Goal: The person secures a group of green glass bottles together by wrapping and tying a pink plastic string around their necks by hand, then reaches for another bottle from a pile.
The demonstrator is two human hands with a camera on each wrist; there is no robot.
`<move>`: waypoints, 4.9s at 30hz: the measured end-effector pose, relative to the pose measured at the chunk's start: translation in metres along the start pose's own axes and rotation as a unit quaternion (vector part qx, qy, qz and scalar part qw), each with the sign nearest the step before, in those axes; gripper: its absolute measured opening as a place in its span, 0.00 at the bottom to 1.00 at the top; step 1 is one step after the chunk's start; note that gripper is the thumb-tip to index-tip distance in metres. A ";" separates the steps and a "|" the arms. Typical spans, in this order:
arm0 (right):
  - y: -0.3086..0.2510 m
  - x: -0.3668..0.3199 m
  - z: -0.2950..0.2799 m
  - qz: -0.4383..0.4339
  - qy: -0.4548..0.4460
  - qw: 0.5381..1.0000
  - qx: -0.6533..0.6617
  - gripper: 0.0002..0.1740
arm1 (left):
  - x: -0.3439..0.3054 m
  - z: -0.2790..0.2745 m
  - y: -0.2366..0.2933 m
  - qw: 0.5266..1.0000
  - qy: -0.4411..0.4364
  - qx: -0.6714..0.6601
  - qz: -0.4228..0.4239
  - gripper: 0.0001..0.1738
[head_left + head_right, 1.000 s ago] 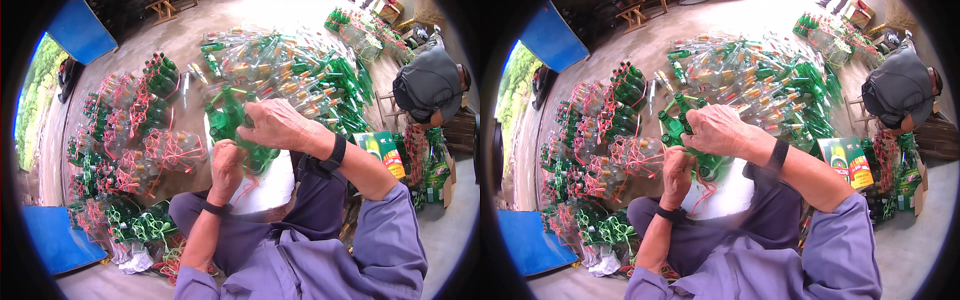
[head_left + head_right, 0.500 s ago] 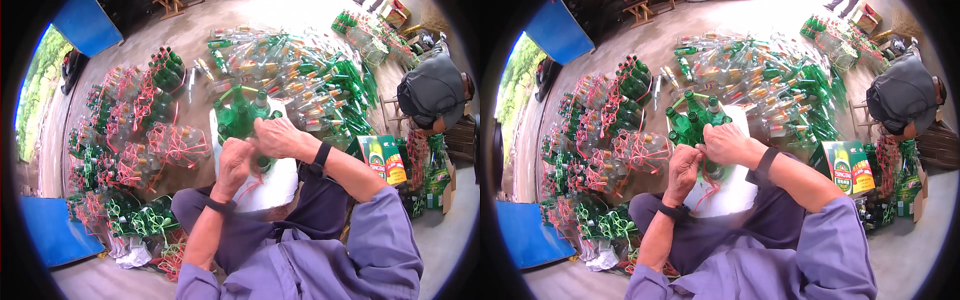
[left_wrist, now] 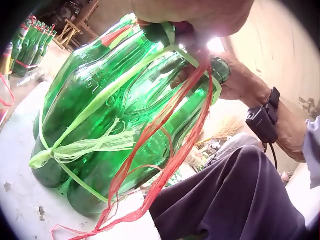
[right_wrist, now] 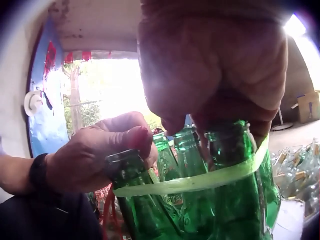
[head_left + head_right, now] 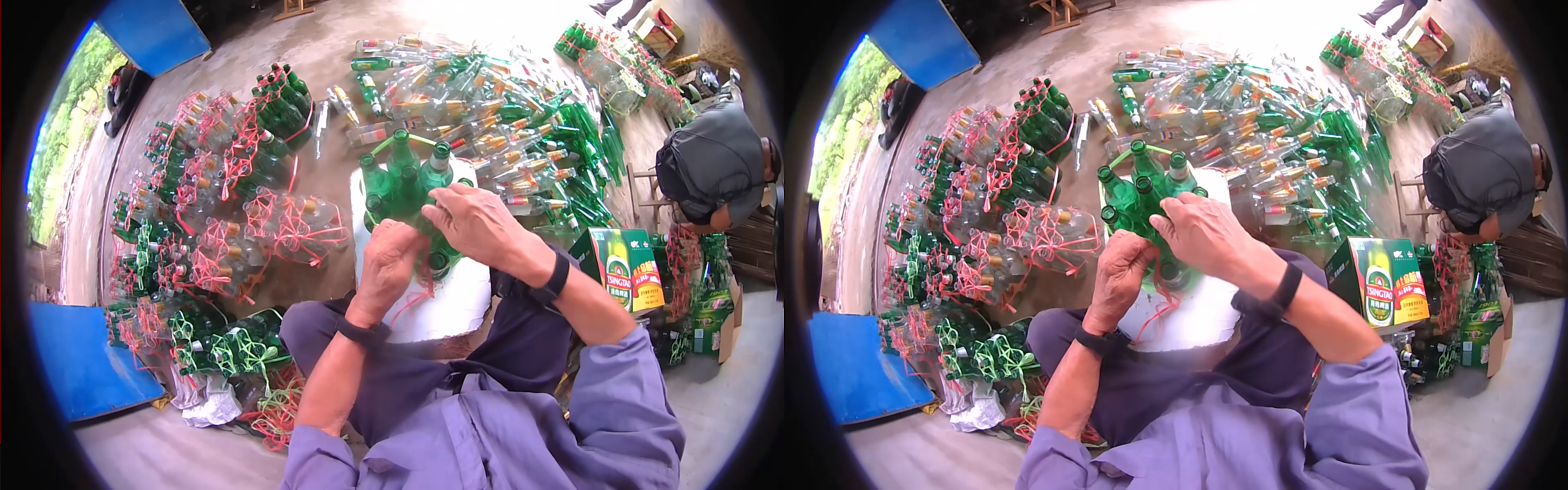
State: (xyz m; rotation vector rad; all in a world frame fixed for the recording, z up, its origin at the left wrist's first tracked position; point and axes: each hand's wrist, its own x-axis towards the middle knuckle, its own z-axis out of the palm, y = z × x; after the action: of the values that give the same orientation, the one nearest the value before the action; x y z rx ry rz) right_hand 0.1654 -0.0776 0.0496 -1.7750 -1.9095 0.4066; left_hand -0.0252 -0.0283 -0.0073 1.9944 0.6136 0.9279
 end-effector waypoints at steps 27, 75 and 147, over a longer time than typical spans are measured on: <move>-0.029 -0.024 -0.009 0.259 -0.052 0.878 0.398 0.20 | -0.004 0.000 0.000 0.996 -0.027 -0.056 -0.069 0.05; 0.019 -0.093 0.034 0.145 0.103 0.977 0.117 0.17 | -0.005 -0.003 -0.008 0.995 -0.034 0.089 0.009 0.09; 0.020 -0.090 0.086 0.262 0.119 0.816 0.502 0.12 | 0.075 -0.020 0.055 0.886 -0.245 0.380 0.101 0.12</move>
State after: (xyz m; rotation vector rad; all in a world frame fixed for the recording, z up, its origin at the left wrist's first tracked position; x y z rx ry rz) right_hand 0.1380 -0.1545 -0.0461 -1.4241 -0.6958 1.0812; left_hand 0.0094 0.0041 0.0749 2.9064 0.5193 0.2446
